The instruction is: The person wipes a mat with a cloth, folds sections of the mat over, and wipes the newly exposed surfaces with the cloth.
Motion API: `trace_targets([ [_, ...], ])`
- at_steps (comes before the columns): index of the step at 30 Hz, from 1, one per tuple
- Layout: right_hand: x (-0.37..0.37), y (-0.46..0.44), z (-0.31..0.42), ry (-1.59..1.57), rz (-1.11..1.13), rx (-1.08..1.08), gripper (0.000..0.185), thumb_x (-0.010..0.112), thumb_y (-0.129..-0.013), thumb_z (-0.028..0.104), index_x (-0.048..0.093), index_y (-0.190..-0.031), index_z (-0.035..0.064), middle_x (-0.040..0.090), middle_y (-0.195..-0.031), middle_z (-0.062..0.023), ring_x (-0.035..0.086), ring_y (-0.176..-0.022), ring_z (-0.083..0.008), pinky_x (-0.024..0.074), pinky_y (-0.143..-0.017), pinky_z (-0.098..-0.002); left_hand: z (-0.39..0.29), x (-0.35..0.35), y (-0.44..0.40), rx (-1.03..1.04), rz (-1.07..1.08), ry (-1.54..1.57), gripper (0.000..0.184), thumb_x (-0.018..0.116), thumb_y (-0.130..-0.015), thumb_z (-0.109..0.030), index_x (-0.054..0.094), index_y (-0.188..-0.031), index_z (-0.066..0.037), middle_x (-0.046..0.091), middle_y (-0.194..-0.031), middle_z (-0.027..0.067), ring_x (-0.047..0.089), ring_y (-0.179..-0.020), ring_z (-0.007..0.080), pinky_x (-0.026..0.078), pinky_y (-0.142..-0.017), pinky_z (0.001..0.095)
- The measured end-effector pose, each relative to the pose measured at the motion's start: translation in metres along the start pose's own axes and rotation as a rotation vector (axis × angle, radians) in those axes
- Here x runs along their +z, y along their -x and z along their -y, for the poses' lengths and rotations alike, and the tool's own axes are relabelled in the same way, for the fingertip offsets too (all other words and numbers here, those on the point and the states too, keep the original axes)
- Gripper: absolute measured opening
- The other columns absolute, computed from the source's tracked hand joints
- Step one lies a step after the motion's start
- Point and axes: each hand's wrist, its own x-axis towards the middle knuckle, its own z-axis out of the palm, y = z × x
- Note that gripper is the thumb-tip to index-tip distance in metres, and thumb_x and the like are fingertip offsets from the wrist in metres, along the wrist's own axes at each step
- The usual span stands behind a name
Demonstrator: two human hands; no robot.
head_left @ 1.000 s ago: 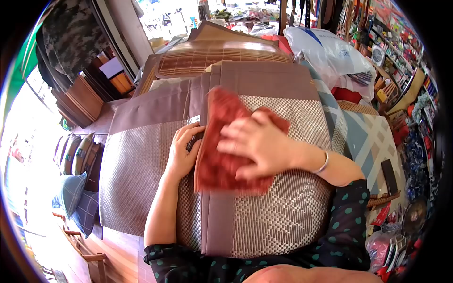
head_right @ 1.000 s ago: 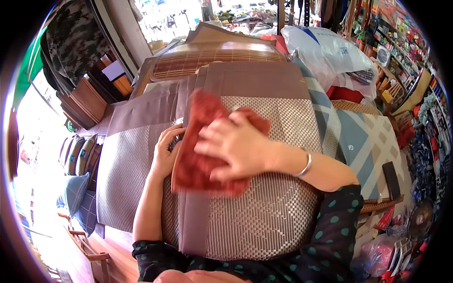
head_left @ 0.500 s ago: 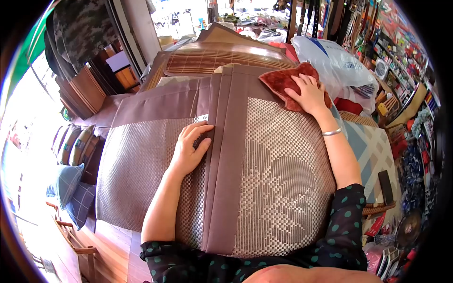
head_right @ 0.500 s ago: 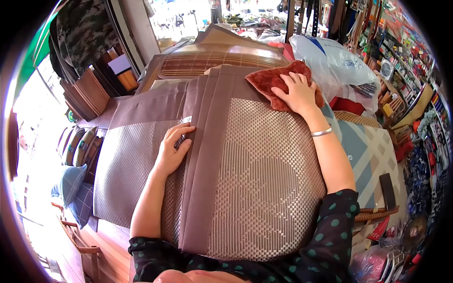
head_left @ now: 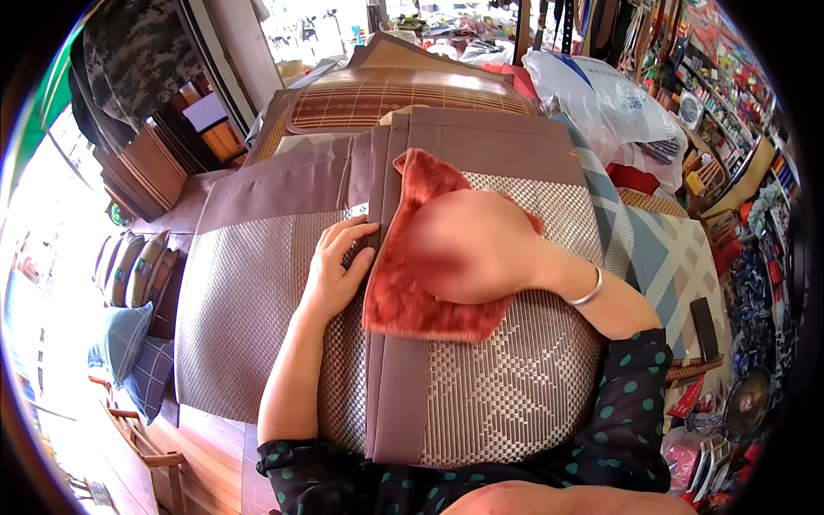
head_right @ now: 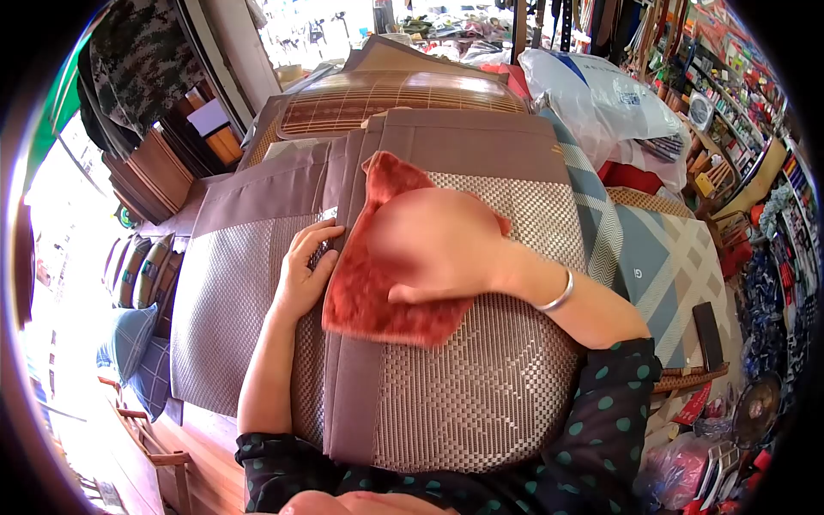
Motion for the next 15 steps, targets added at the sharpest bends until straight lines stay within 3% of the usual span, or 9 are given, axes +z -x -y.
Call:
trace_targets([
  [1, -0.012, -0.007, -0.003, -0.020, 0.179, 0.196, 0.055, 0.070, -0.078, 0.049, 0.064, -0.117, 0.0106, 0.058, -0.128, -0.0121, 0.050, -0.119, -0.0304, 0.0386, -0.096, -0.0453, 0.001, 0.000, -0.001, 0.008, 0.001, 0.003, 0.033, 0.066, -0.086, -0.012, 0.066, -0.119, -0.007, 0.060, -0.127, 0.0163, 0.053, -0.122, 0.0356, 0.041, -0.105, 0.0440],
  [2, 0.018, 0.007, -0.040, 0.130, -0.187, 0.042, 0.055, 0.061, -0.081, 0.058, 0.066, -0.116, 0.0148, 0.062, -0.123, -0.0070, 0.050, -0.117, -0.0282, 0.0359, -0.100, -0.0459, 0.001, 0.000, -0.001, 0.014, -0.001, 0.006, 0.033, 0.066, -0.086, -0.013, 0.066, -0.119, -0.007, 0.060, -0.127, 0.0163, 0.053, -0.122, 0.0356, 0.040, -0.105, 0.0442],
  [3, 0.008, 0.007, -0.078, 0.164, -0.159, 0.358, 0.056, 0.059, -0.082, 0.060, 0.066, -0.117, 0.0172, 0.063, -0.125, -0.0059, 0.049, -0.121, -0.0261, 0.0342, -0.102, -0.0479, 0.001, -0.002, 0.000, 0.012, -0.010, 0.003, 0.033, 0.066, -0.086, -0.013, 0.066, -0.119, -0.007, 0.060, -0.127, 0.0163, 0.053, -0.122, 0.0356, 0.040, -0.105, 0.0442],
  [4, 0.016, 0.010, -0.085, 0.207, -0.203, 0.347, 0.058, 0.059, -0.082, 0.062, 0.067, -0.118, 0.0173, 0.062, -0.127, -0.0053, 0.048, -0.123, -0.0257, 0.0329, -0.103, -0.0480, 0.003, 0.000, 0.000, 0.016, 0.002, 0.006, 0.033, 0.066, -0.086, -0.013, 0.065, -0.119, -0.007, 0.060, -0.127, 0.0163, 0.053, -0.122, 0.0356, 0.040, -0.106, 0.0444],
  [5, 0.011, 0.013, -0.105, 0.289, -0.162, 0.495, 0.059, 0.058, -0.082, 0.063, 0.066, -0.118, 0.0172, 0.062, -0.128, -0.0054, 0.048, -0.124, -0.0259, 0.0322, -0.104, -0.0478, 0.003, 0.000, -0.001, 0.021, 0.008, 0.007, 0.033, 0.066, -0.087, -0.014, 0.065, -0.119, -0.007, 0.060, -0.127, 0.0162, 0.053, -0.122, 0.0355, 0.040, -0.106, 0.0446],
  [7, 0.012, 0.029, -0.149, 0.406, -0.299, 0.641, 0.060, 0.061, -0.081, 0.064, 0.066, -0.118, 0.0159, 0.064, -0.121, -0.0050, 0.050, -0.117, -0.0269, 0.0345, -0.098, -0.0498, 0.002, 0.000, -0.001, 0.018, 0.002, 0.009, 0.034, 0.066, -0.087, -0.015, 0.065, -0.120, -0.007, 0.060, -0.128, 0.0163, 0.052, -0.123, 0.0353, 0.039, -0.107, 0.0448],
  [11, 0.014, 0.044, -0.155, 0.516, -0.357, 0.684, 0.060, 0.060, -0.082, 0.062, 0.065, -0.117, 0.0139, 0.062, -0.120, -0.0045, 0.049, -0.115, -0.0273, 0.0352, -0.095, -0.0521, 0.003, 0.000, 0.000, -0.001, 0.013, 0.010, 0.034, 0.066, -0.088, -0.017, 0.065, -0.121, -0.007, 0.059, -0.131, 0.0168, 0.051, -0.126, 0.0348, 0.037, -0.108, 0.0447],
  [15, 0.020, 0.032, -0.101, 0.393, -0.230, 0.401, 0.057, 0.060, -0.082, 0.058, 0.065, -0.117, 0.0130, 0.060, -0.124, -0.0051, 0.048, -0.117, -0.0268, 0.0354, -0.098, -0.0510, 0.003, -0.001, 0.000, -0.005, 0.022, 0.006, 0.034, 0.066, -0.088, -0.016, 0.065, -0.120, -0.007, 0.059, -0.131, 0.0170, 0.051, -0.126, 0.0350, 0.038, -0.108, 0.0448],
])
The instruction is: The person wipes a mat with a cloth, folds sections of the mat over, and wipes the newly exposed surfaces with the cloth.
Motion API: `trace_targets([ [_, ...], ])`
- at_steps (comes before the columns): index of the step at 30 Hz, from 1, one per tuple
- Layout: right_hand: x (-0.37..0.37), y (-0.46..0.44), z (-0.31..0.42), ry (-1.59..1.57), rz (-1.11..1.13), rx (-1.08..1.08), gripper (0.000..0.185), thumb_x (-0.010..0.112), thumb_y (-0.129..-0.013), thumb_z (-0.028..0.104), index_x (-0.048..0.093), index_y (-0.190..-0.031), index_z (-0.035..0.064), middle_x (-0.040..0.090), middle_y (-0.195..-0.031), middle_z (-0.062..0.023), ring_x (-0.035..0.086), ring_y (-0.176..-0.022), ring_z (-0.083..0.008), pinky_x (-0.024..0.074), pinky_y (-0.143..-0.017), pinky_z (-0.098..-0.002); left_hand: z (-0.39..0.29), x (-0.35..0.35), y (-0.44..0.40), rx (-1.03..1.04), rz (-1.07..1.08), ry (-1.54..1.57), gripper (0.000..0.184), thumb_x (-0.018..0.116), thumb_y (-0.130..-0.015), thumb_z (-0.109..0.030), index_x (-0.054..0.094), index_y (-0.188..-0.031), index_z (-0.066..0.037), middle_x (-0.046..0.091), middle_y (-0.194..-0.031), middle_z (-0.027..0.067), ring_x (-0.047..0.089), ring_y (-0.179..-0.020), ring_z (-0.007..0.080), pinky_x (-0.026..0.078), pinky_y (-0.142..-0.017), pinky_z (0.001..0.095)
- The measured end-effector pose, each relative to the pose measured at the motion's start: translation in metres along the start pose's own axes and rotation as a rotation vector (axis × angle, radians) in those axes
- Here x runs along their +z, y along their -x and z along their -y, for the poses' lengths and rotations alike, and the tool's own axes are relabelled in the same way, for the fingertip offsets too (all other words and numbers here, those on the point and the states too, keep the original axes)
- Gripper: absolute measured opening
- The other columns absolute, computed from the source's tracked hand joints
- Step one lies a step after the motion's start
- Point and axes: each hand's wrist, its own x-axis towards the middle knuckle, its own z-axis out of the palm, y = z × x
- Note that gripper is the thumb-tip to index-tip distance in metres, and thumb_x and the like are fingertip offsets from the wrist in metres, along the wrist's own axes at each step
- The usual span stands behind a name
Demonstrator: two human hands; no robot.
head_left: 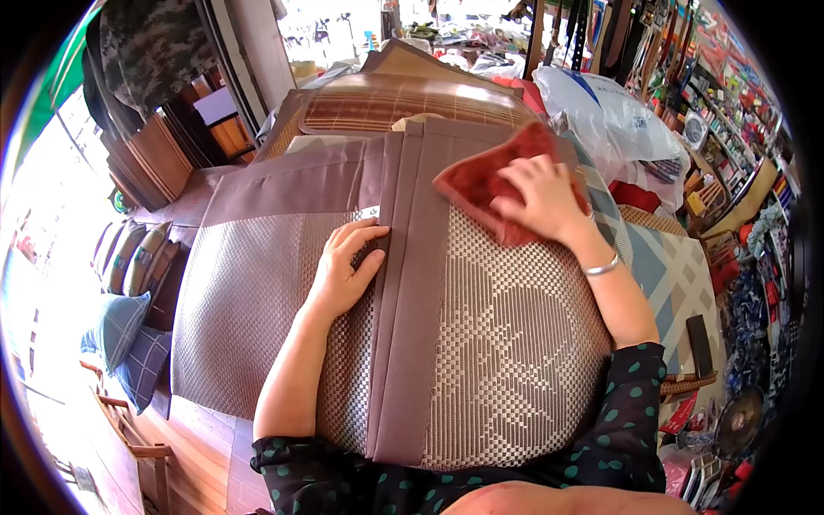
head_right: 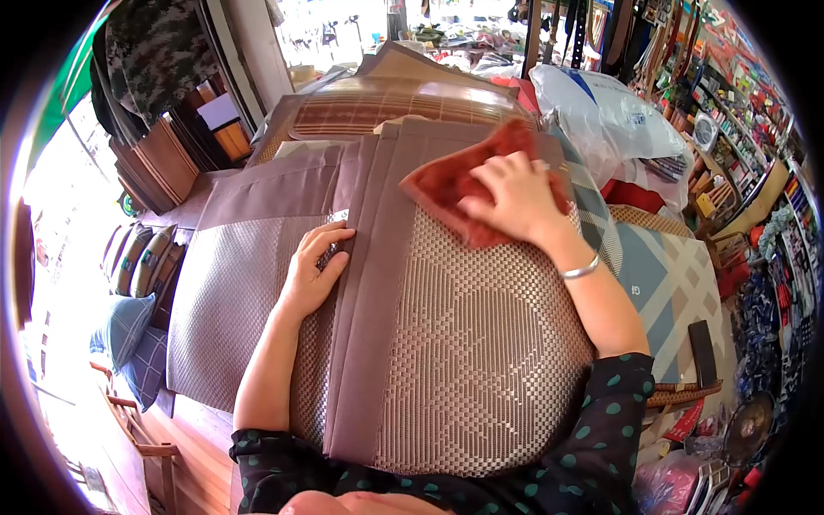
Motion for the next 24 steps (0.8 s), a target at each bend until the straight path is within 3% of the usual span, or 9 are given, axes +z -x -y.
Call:
trace_targets([
  [1, -0.016, 0.003, 0.025, -0.068, 0.065, -0.121, 0.059, 0.059, -0.083, 0.055, 0.061, -0.123, 0.0121, 0.057, -0.130, -0.0082, 0.047, -0.120, -0.0270, 0.0328, -0.099, -0.0461, 0.000, 0.001, 0.000, 0.001, -0.002, 0.007, 0.034, 0.066, -0.087, -0.015, 0.065, -0.120, -0.007, 0.058, -0.131, 0.0172, 0.051, -0.125, 0.0352, 0.038, -0.108, 0.0449],
  [4, -0.049, 0.016, 0.091, -0.219, 0.082, -0.552, 0.066, 0.060, -0.080, 0.064, 0.060, -0.124, 0.0149, 0.053, -0.132, -0.0106, 0.047, -0.118, -0.0292, 0.0318, -0.099, -0.0490, -0.001, 0.000, 0.000, -0.005, 0.000, 0.004, 0.034, 0.066, -0.087, -0.013, 0.065, -0.120, -0.007, 0.059, -0.130, 0.0175, 0.052, -0.124, 0.0355, 0.039, -0.107, 0.0451],
  [8, -0.051, 0.031, 0.117, -0.462, 0.148, -0.743, 0.069, 0.066, -0.076, 0.065, 0.061, -0.126, 0.0172, 0.054, -0.134, -0.0084, 0.046, -0.115, -0.0274, 0.0296, -0.097, -0.0465, 0.007, 0.004, 0.002, -0.012, -0.031, 0.023, 0.034, 0.065, -0.086, -0.012, 0.065, -0.120, -0.006, 0.059, -0.129, 0.0177, 0.052, -0.123, 0.0357, 0.039, -0.107, 0.0449],
  [11, -0.037, 0.014, 0.093, -0.379, 0.064, -0.584, 0.069, 0.063, -0.078, 0.065, 0.062, -0.127, 0.0156, 0.056, -0.131, -0.0082, 0.047, -0.120, -0.0275, 0.0301, -0.102, -0.0497, -0.002, 0.000, -0.001, 0.012, -0.009, -0.008, 0.035, 0.066, -0.086, -0.012, 0.065, -0.120, -0.005, 0.060, -0.128, 0.0174, 0.053, -0.122, 0.0356, 0.040, -0.105, 0.0448],
  [13, -0.019, -0.003, 0.056, -0.219, 0.076, -0.382, 0.072, 0.054, -0.082, 0.067, 0.058, -0.133, 0.0159, 0.054, -0.136, -0.0095, 0.042, -0.130, -0.0270, 0.0235, -0.109, -0.0529, -0.002, 0.001, -0.001, 0.017, -0.016, -0.007, 0.035, 0.066, -0.086, -0.012, 0.065, -0.119, -0.006, 0.060, -0.127, 0.0171, 0.053, -0.122, 0.0355, 0.040, -0.105, 0.0447],
  [15, -0.006, -0.014, 0.013, -0.139, 0.146, -0.081, 0.069, 0.056, -0.084, 0.063, 0.057, -0.134, 0.0165, 0.052, -0.140, -0.0115, 0.032, -0.142, -0.0293, 0.0146, -0.115, -0.0552, -0.002, 0.001, -0.001, 0.028, -0.024, -0.008, 0.034, 0.066, -0.086, -0.013, 0.065, -0.119, -0.006, 0.060, -0.127, 0.0168, 0.053, -0.121, 0.0355, 0.041, -0.105, 0.0446],
  [18, 0.003, -0.012, -0.031, 0.014, 0.103, 0.240, 0.068, 0.060, -0.083, 0.061, 0.056, -0.135, 0.0182, 0.046, -0.146, -0.0083, 0.028, -0.144, -0.0291, 0.0205, -0.113, -0.0578, -0.003, 0.001, -0.001, 0.030, -0.027, -0.001, 0.034, 0.066, -0.085, -0.013, 0.066, -0.119, -0.006, 0.061, -0.127, 0.0162, 0.054, -0.121, 0.0352, 0.041, -0.105, 0.0443],
  [20, 0.002, -0.008, -0.037, -0.007, 0.088, 0.254, 0.068, 0.061, -0.083, 0.061, 0.056, -0.136, 0.0175, 0.046, -0.146, -0.0093, 0.031, -0.141, -0.0292, 0.0242, -0.111, -0.0574, -0.003, 0.001, -0.001, 0.009, -0.016, 0.008, 0.035, 0.067, -0.085, -0.013, 0.066, -0.119, -0.006, 0.060, -0.127, 0.0158, 0.053, -0.121, 0.0349, 0.041, -0.105, 0.0443],
  [24, -0.004, -0.001, -0.011, -0.042, 0.143, 0.053, 0.068, 0.057, -0.083, 0.063, 0.057, -0.134, 0.0177, 0.049, -0.144, -0.0107, 0.036, -0.137, -0.0298, 0.0268, -0.107, -0.0645, -0.004, 0.000, -0.001, 0.001, -0.010, 0.000, 0.034, 0.067, -0.085, -0.012, 0.066, -0.119, -0.006, 0.060, -0.128, 0.0155, 0.053, -0.122, 0.0345, 0.041, -0.105, 0.0440],
])
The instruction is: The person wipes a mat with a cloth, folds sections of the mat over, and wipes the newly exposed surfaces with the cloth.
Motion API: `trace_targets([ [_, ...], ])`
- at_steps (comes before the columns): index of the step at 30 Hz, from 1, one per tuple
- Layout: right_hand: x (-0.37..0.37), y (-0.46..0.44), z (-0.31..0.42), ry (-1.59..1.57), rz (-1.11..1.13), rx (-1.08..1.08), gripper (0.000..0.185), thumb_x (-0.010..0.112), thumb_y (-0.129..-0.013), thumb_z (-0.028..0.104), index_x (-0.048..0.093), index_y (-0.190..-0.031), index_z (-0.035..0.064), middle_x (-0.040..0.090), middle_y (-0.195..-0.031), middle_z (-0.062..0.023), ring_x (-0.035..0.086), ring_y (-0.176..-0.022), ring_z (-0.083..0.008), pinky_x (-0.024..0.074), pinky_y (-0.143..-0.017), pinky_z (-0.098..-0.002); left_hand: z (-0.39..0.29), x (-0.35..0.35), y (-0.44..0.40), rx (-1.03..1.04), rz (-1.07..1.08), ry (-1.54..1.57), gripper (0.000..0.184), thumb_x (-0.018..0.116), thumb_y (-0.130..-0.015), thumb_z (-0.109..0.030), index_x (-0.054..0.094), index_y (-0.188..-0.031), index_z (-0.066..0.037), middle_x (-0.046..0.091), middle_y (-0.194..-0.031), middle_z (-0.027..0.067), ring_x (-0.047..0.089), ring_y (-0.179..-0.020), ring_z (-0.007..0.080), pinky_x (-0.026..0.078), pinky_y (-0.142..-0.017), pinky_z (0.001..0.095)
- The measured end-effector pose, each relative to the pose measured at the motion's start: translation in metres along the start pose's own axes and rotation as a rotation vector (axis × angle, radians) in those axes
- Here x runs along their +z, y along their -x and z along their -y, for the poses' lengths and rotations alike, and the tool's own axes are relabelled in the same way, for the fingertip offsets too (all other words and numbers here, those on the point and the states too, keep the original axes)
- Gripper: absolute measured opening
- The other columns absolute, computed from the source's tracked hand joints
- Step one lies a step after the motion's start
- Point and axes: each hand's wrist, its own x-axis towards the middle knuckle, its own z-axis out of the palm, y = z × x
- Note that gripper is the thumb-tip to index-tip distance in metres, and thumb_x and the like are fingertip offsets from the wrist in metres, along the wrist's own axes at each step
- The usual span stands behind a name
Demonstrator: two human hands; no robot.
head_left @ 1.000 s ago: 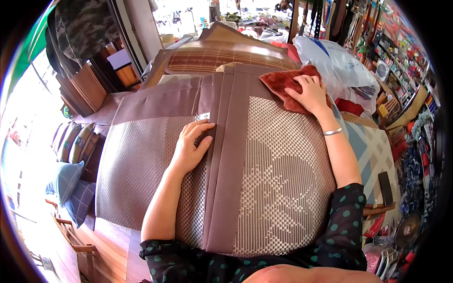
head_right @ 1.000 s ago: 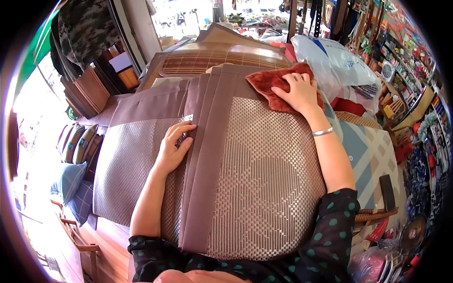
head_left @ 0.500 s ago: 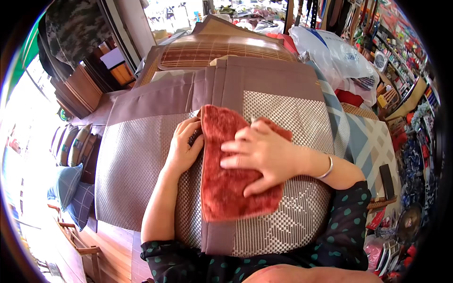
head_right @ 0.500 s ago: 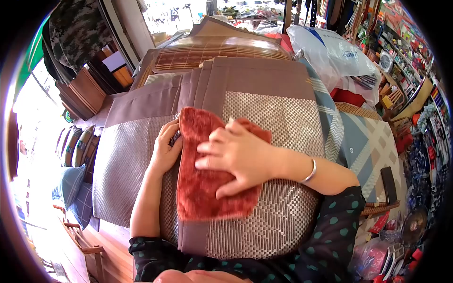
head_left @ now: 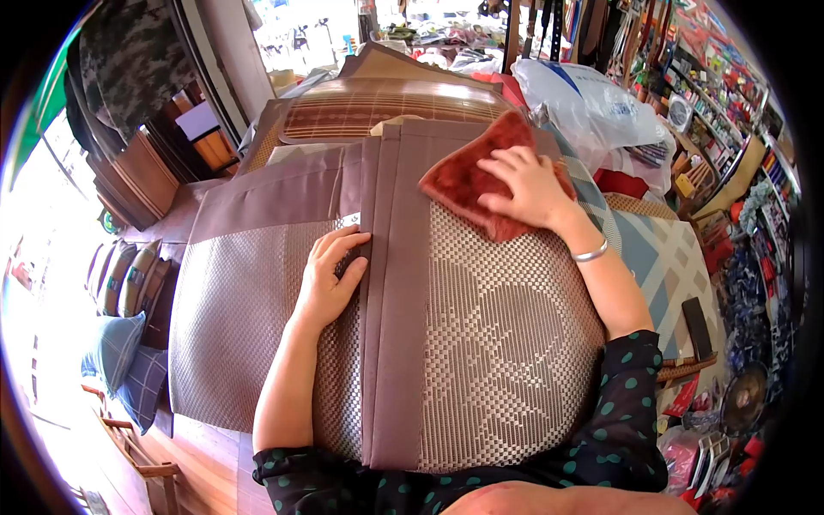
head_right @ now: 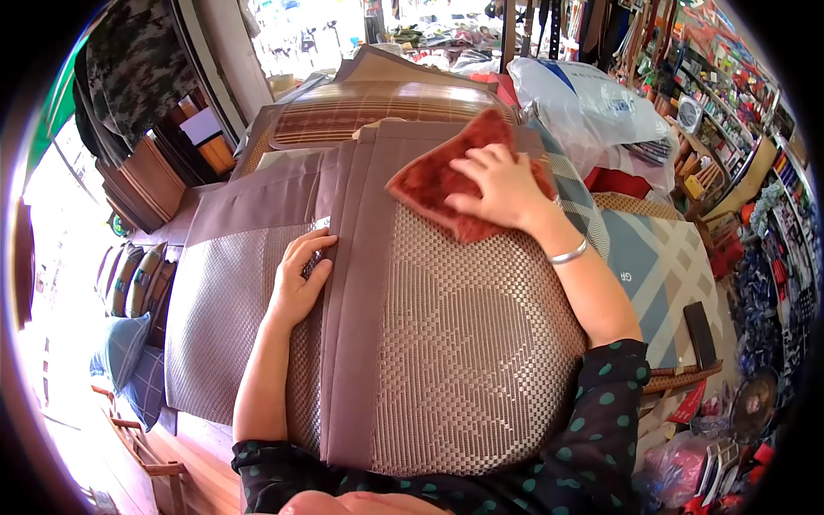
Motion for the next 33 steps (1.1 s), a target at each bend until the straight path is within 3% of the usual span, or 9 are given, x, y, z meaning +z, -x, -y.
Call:
trace_targets([
  [1, -0.004, 0.005, 0.015, -0.023, 0.019, -0.086, 0.069, 0.059, -0.082, 0.059, 0.054, -0.137, 0.0167, 0.048, -0.144, -0.0127, 0.037, -0.136, -0.0317, 0.0286, -0.106, -0.0584, 0.000, 0.000, 0.000, -0.007, -0.003, 0.006, 0.034, 0.067, -0.085, -0.012, 0.066, -0.119, -0.006, 0.060, -0.128, 0.0156, 0.053, -0.122, 0.0343, 0.041, -0.105, 0.0439],
  [5, -0.037, 0.027, 0.095, -0.224, 0.081, -0.611, 0.074, 0.063, -0.079, 0.064, 0.055, -0.136, 0.0168, 0.048, -0.142, -0.0132, 0.041, -0.132, -0.0317, 0.0299, -0.102, -0.0569, 0.000, 0.000, 0.000, -0.013, -0.003, 0.012, 0.034, 0.066, -0.085, -0.010, 0.066, -0.119, -0.006, 0.060, -0.129, 0.0161, 0.053, -0.122, 0.0340, 0.041, -0.105, 0.0435],
  [8, -0.033, 0.043, 0.118, -0.331, 0.084, -0.779, 0.076, 0.065, -0.077, 0.066, 0.057, -0.135, 0.0175, 0.047, -0.144, -0.0122, 0.041, -0.131, -0.0300, 0.0293, -0.101, -0.0578, 0.007, 0.004, 0.001, -0.025, -0.032, 0.026, 0.035, 0.066, -0.085, -0.010, 0.066, -0.119, -0.006, 0.059, -0.129, 0.0165, 0.053, -0.122, 0.0340, 0.041, -0.105, 0.0435],
  [12, -0.025, 0.016, 0.084, -0.284, 0.055, -0.554, 0.071, 0.060, -0.082, 0.066, 0.057, -0.134, 0.0171, 0.051, -0.142, -0.0122, 0.041, -0.134, -0.0300, 0.0313, -0.105, -0.0566, -0.002, 0.000, 0.000, -0.017, 0.004, 0.017, 0.034, 0.064, -0.086, -0.011, 0.065, -0.120, -0.006, 0.059, -0.129, 0.0162, 0.053, -0.122, 0.0341, 0.041, -0.105, 0.0434],
  [18, 0.004, -0.008, -0.018, -0.028, -0.070, 0.120, 0.070, 0.055, -0.084, 0.067, 0.060, -0.132, 0.0167, 0.054, -0.139, -0.0079, 0.040, -0.134, -0.0260, 0.0294, -0.106, -0.0534, -0.001, 0.000, -0.001, 0.001, 0.000, 0.005, 0.035, 0.066, -0.085, -0.013, 0.066, -0.120, -0.006, 0.060, -0.128, 0.0157, 0.053, -0.121, 0.0335, 0.041, -0.105, 0.0430],
  [23, 0.001, 0.001, -0.006, 0.053, -0.073, 0.085, 0.061, 0.059, -0.086, 0.057, 0.060, -0.130, 0.0144, 0.052, -0.138, -0.0088, 0.040, -0.132, -0.0268, 0.0288, -0.106, -0.0534, -0.002, 0.000, -0.001, 0.005, -0.003, -0.005, 0.035, 0.066, -0.085, -0.012, 0.066, -0.119, -0.006, 0.060, -0.128, 0.0157, 0.053, -0.121, 0.0336, 0.041, -0.105, 0.0432],
  [24, 0.005, 0.003, -0.001, 0.009, -0.069, 0.009, 0.068, 0.056, -0.084, 0.065, 0.060, -0.131, 0.0158, 0.053, -0.138, -0.0103, 0.042, -0.131, -0.0285, 0.0290, -0.105, -0.0599, -0.002, -0.001, -0.001, 0.000, -0.003, -0.003, 0.035, 0.066, -0.085, -0.012, 0.066, -0.119, -0.006, 0.060, -0.128, 0.0156, 0.053, -0.121, 0.0337, 0.041, -0.105, 0.0433],
  [30, -0.028, 0.043, 0.110, -0.355, -0.030, -0.739, 0.070, 0.059, -0.082, 0.065, 0.058, -0.134, 0.0174, 0.050, -0.141, -0.0130, 0.042, -0.132, -0.0301, 0.0284, -0.103, -0.0630, -0.001, 0.000, 0.000, -0.018, 0.002, 0.012, 0.036, 0.066, -0.084, -0.010, 0.065, -0.119, -0.005, 0.060, -0.129, 0.0161, 0.053, -0.122, 0.0345, 0.041, -0.105, 0.0434],
  [33, -0.033, 0.043, 0.119, -0.391, 0.102, -0.779, 0.070, 0.062, -0.081, 0.064, 0.058, -0.133, 0.0175, 0.050, -0.142, -0.0132, 0.041, -0.134, -0.0302, 0.0310, -0.102, -0.0631, 0.008, 0.003, 0.003, -0.022, -0.018, 0.017, 0.036, 0.065, -0.085, -0.010, 0.064, -0.120, -0.004, 0.059, -0.130, 0.0167, 0.052, -0.123, 0.0349, 0.040, -0.105, 0.0434],
])
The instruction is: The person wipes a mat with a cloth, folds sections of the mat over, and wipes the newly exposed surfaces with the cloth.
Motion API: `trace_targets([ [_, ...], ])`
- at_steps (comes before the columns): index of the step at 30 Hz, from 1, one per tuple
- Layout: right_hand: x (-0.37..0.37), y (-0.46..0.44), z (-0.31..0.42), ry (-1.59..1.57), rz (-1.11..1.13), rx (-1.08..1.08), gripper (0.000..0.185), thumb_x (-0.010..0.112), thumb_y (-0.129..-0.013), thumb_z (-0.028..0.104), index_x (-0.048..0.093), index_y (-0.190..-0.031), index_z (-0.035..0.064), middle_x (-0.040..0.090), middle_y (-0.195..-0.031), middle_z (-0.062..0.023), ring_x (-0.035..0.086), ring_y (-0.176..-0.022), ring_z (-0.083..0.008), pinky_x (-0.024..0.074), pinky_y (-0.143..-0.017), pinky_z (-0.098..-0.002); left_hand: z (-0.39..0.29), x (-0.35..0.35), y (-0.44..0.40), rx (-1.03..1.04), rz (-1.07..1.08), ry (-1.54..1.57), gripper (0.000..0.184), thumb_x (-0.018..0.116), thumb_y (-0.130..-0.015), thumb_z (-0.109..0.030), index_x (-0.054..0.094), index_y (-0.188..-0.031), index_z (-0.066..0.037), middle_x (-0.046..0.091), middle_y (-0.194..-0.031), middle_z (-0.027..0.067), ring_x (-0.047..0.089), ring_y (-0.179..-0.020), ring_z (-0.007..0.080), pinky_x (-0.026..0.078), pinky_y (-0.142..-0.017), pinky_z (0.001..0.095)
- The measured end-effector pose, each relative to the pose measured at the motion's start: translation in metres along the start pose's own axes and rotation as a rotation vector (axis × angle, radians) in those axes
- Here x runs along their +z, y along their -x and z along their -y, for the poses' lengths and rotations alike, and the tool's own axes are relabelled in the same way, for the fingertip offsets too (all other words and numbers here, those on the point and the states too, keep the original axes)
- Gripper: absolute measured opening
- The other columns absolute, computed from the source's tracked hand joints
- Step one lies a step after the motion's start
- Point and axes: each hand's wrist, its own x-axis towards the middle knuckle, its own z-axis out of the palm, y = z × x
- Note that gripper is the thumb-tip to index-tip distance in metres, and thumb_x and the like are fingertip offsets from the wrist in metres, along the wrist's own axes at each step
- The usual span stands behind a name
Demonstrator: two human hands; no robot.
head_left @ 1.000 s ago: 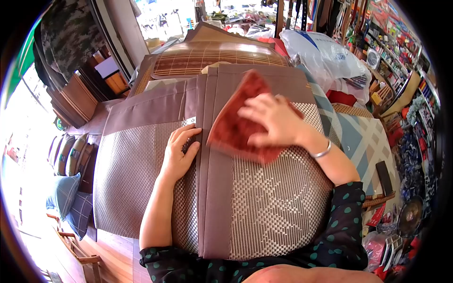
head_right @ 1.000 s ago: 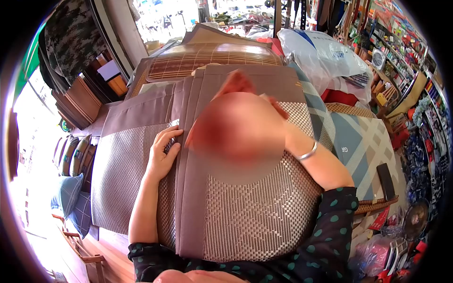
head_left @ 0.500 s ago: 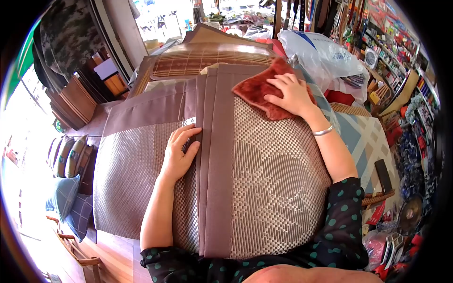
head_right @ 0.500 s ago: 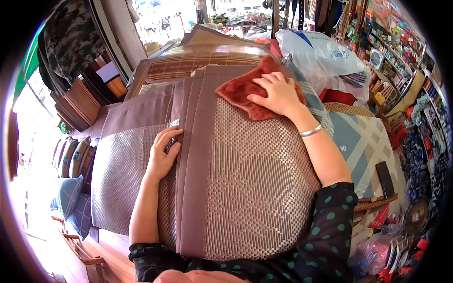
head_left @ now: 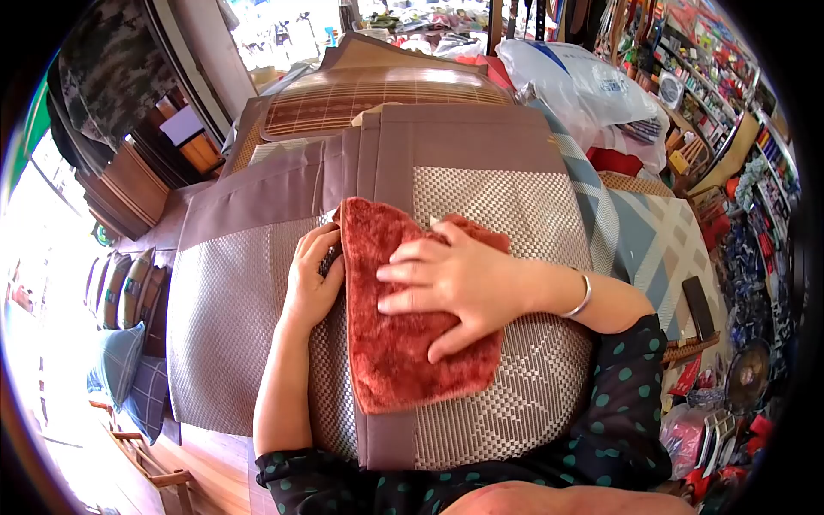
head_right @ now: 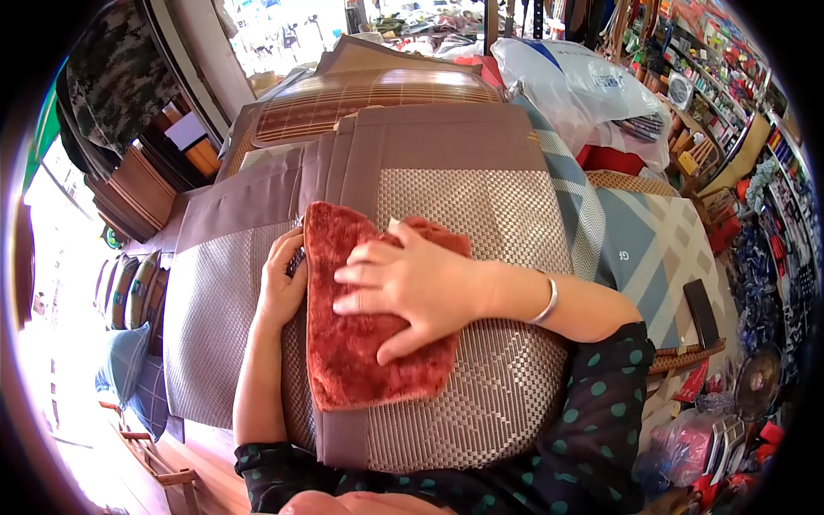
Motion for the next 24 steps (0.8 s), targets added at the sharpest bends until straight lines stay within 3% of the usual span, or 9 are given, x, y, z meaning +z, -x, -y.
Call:
trace_targets([
  [1, 0.001, 0.000, -0.011, 0.013, -0.044, 0.025, 0.072, 0.063, -0.080, 0.067, 0.059, -0.133, 0.0181, 0.051, -0.141, -0.0119, 0.043, -0.131, -0.0313, 0.0310, -0.101, -0.0563, 0.000, 0.000, 0.001, -0.005, -0.009, -0.003, 0.035, 0.065, -0.085, -0.011, 0.064, -0.120, -0.004, 0.058, -0.130, 0.0168, 0.051, -0.123, 0.0350, 0.040, -0.105, 0.0433],
  [5, -0.004, 0.019, -0.085, 0.253, -0.154, 0.437, 0.068, 0.057, -0.085, 0.064, 0.058, -0.134, 0.0166, 0.053, -0.139, -0.0114, 0.043, -0.132, -0.0289, 0.0300, -0.107, -0.0519, -0.011, -0.003, -0.003, -0.011, 0.024, -0.001, 0.035, 0.064, -0.086, -0.012, 0.065, -0.120, -0.006, 0.058, -0.131, 0.0158, 0.051, -0.124, 0.0337, 0.040, -0.106, 0.0433],
  [10, -0.021, 0.062, -0.140, 0.438, -0.227, 0.923, 0.065, 0.055, -0.087, 0.061, 0.058, -0.133, 0.0155, 0.052, -0.139, -0.0082, 0.039, -0.133, -0.0269, 0.0288, -0.106, -0.0539, -0.009, -0.003, -0.003, -0.004, 0.024, -0.001, 0.034, 0.064, -0.086, -0.013, 0.065, -0.120, -0.007, 0.059, -0.131, 0.0151, 0.051, -0.124, 0.0330, 0.040, -0.106, 0.0436],
  [16, -0.007, 0.045, -0.097, 0.350, -0.125, 0.718, 0.069, 0.050, -0.086, 0.066, 0.058, -0.133, 0.0162, 0.049, -0.142, -0.0136, 0.038, -0.135, -0.0298, 0.0242, -0.107, -0.0641, -0.010, -0.004, -0.003, 0.012, 0.025, -0.013, 0.034, 0.065, -0.086, -0.012, 0.065, -0.120, -0.006, 0.059, -0.130, 0.0156, 0.052, -0.123, 0.0332, 0.040, -0.106, 0.0433],
  [17, -0.010, 0.032, -0.072, 0.336, -0.056, 0.607, 0.066, 0.051, -0.088, 0.061, 0.057, -0.134, 0.0133, 0.048, -0.143, -0.0133, 0.038, -0.136, -0.0272, 0.0261, -0.110, -0.0597, -0.010, -0.003, -0.003, 0.013, 0.024, -0.016, 0.035, 0.065, -0.086, -0.012, 0.065, -0.120, -0.006, 0.059, -0.130, 0.0159, 0.052, -0.123, 0.0333, 0.040, -0.106, 0.0433],
  [18, 0.035, 0.049, -0.108, -0.047, 0.161, 0.504, 0.055, 0.059, -0.092, 0.043, 0.053, -0.137, 0.0128, 0.047, -0.144, -0.0108, 0.040, -0.135, -0.0248, 0.0325, -0.111, -0.0406, -0.010, -0.003, -0.004, 0.011, 0.025, -0.016, 0.035, 0.065, -0.086, -0.012, 0.065, -0.120, -0.006, 0.059, -0.130, 0.0159, 0.052, -0.123, 0.0333, 0.040, -0.106, 0.0433],
  [19, 0.025, 0.042, -0.083, -0.051, 0.161, 0.505, 0.055, 0.059, -0.092, 0.043, 0.053, -0.137, 0.0128, 0.047, -0.144, -0.0108, 0.040, -0.135, -0.0248, 0.0325, -0.111, -0.0406, -0.011, -0.004, -0.004, 0.001, 0.025, -0.004, 0.035, 0.065, -0.085, -0.011, 0.065, -0.120, -0.006, 0.059, -0.130, 0.0161, 0.052, -0.123, 0.0336, 0.040, -0.106, 0.0433],
  [21, -0.002, 0.011, 0.000, 0.035, -0.107, -0.030, 0.067, 0.062, -0.088, 0.055, 0.057, -0.133, 0.0070, 0.054, -0.137, -0.0111, 0.045, -0.129, -0.0278, 0.0322, -0.111, -0.0499, -0.008, -0.002, -0.002, -0.012, 0.035, 0.007, 0.035, 0.065, -0.085, -0.010, 0.065, -0.119, -0.006, 0.059, -0.130, 0.0164, 0.052, -0.123, 0.0338, 0.040, -0.106, 0.0433],
  [24, 0.007, 0.003, 0.005, -0.019, -0.030, -0.028, 0.069, 0.063, -0.082, 0.064, 0.057, -0.135, 0.0203, 0.049, -0.142, -0.0108, 0.043, -0.131, -0.0287, 0.0299, -0.102, -0.0583, 0.004, 0.002, 0.001, -0.014, -0.021, 0.004, 0.036, 0.065, -0.084, -0.010, 0.065, -0.120, -0.005, 0.059, -0.130, 0.0165, 0.052, -0.123, 0.0343, 0.040, -0.106, 0.0432],
])
